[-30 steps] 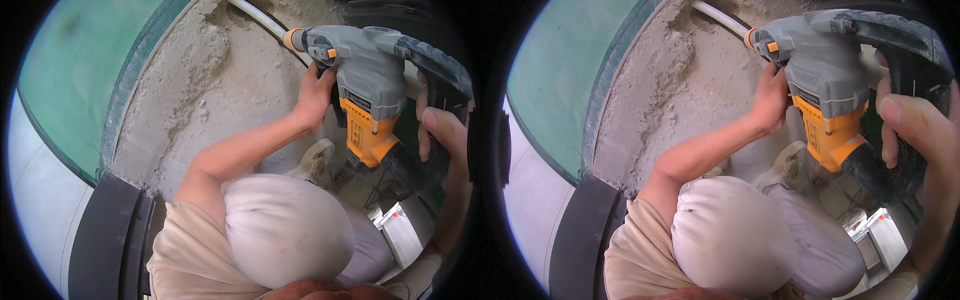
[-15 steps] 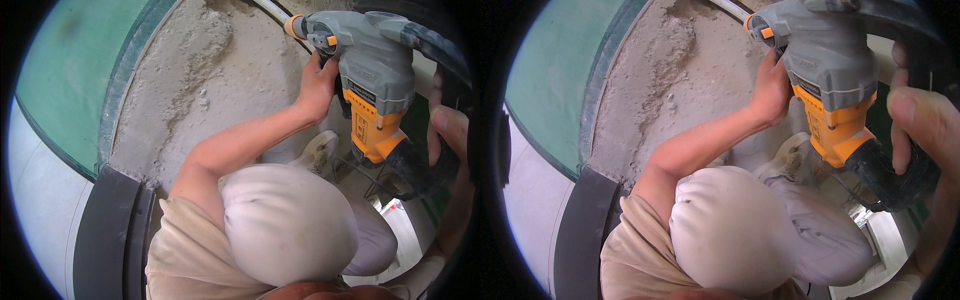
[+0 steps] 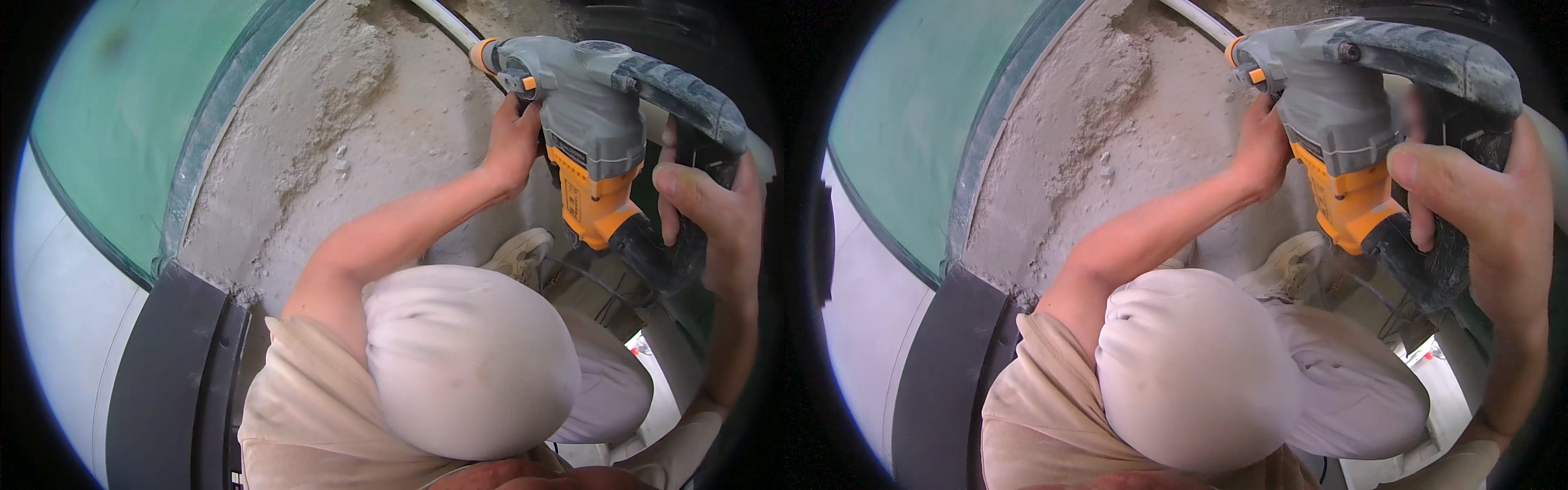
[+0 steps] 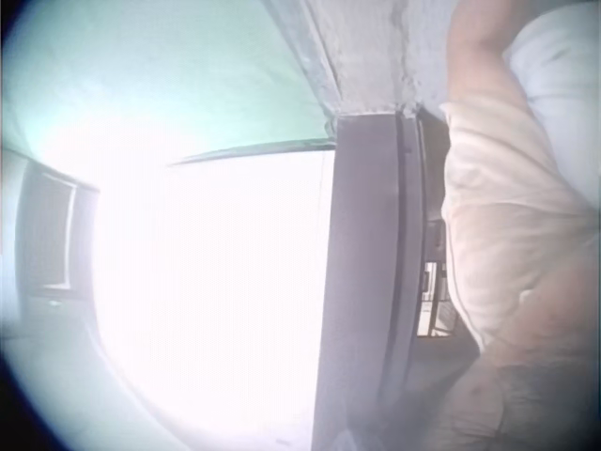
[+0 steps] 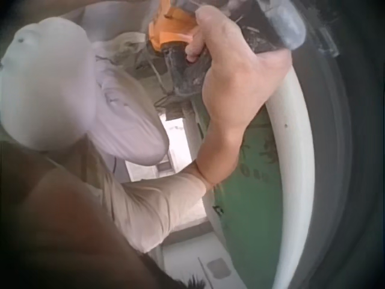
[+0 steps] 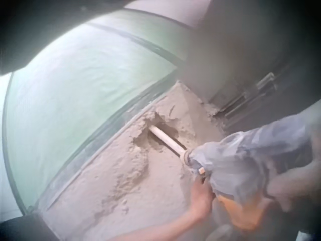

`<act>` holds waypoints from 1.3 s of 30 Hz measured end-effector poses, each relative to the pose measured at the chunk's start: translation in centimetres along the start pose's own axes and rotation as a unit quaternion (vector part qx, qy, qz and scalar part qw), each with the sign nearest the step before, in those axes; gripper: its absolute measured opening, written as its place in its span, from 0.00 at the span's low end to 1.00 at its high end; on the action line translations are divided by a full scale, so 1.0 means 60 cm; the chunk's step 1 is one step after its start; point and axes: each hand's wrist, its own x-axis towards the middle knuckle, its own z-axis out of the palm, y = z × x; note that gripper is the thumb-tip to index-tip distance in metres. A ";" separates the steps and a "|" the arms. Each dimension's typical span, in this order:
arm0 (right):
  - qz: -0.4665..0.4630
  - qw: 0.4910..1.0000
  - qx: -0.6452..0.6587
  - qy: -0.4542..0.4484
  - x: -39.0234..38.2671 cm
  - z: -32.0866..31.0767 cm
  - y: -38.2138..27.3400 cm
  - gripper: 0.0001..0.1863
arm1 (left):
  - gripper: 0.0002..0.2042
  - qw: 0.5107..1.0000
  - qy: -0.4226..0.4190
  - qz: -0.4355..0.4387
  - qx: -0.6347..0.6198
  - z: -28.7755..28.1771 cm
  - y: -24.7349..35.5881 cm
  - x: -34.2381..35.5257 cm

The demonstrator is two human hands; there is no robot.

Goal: The person uses a rotary hammer to cut a groove in a concrete wall, then inserts a white conduit pipe into the groove. They secure the pipe using green plastic anchors and a hammer.

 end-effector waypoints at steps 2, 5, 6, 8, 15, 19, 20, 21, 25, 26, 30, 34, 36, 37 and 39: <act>0.010 1.000 0.025 -0.011 -0.002 0.004 -0.003 0.32 | 0.14 1.000 -0.008 0.012 0.008 -0.003 0.000 0.004; 0.049 0.994 0.085 -0.046 -0.002 0.009 -0.027 0.32 | 0.14 1.000 0.003 0.011 0.017 -0.007 0.000 0.003; 0.058 0.992 0.097 -0.052 -0.001 0.010 -0.031 0.33 | 0.14 1.000 0.005 0.008 0.013 -0.006 0.000 0.003; 0.047 0.994 0.094 -0.042 0.000 0.016 -0.024 0.32 | 0.14 1.000 0.011 0.000 0.005 -0.003 0.002 -0.001; 0.026 0.985 0.163 -0.042 -0.008 0.025 -0.029 0.28 | 0.16 0.999 -0.005 0.012 0.033 -0.019 -0.007 0.008; 0.025 0.986 0.153 -0.065 0.001 0.025 -0.013 0.26 | 0.16 0.999 0.013 -0.008 0.036 -0.019 -0.007 0.008; 0.025 0.984 0.160 -0.068 0.000 0.025 -0.011 0.26 | 0.17 0.999 0.016 -0.008 0.036 -0.018 -0.005 0.006; 0.027 0.983 0.166 -0.072 0.001 0.026 -0.009 0.26 | 0.17 0.999 0.016 -0.001 0.043 -0.020 -0.007 0.005; 0.017 0.977 0.207 -0.045 -0.014 0.024 -0.026 0.19 | 0.19 0.998 -0.022 0.013 0.063 -0.013 -0.005 0.004; 0.015 0.977 0.205 -0.052 -0.013 0.019 -0.035 0.16 | 0.20 0.998 -0.030 0.013 0.055 -0.005 0.008 -0.009; 0.014 0.981 0.191 -0.040 -0.033 -0.003 -0.042 0.14 | 0.20 0.996 -0.072 0.026 0.053 0.021 0.018 -0.031; 0.038 0.985 0.163 0.031 -0.061 -0.018 -0.047 0.21 | 0.20 0.996 -0.075 0.025 0.047 0.028 0.010 -0.041; 0.064 0.986 0.149 0.041 -0.091 -0.040 -0.037 0.24 | 0.20 0.995 -0.081 0.033 0.056 0.054 0.010 -0.075; 0.075 0.985 0.147 0.045 -0.107 -0.058 -0.031 0.25 | 0.20 0.994 -0.086 0.033 0.058 0.063 0.002 -0.091; 0.076 0.979 0.180 0.053 -0.147 -0.090 -0.031 0.22 | 0.18 0.943 -0.157 0.166 0.240 0.044 -0.039 -0.099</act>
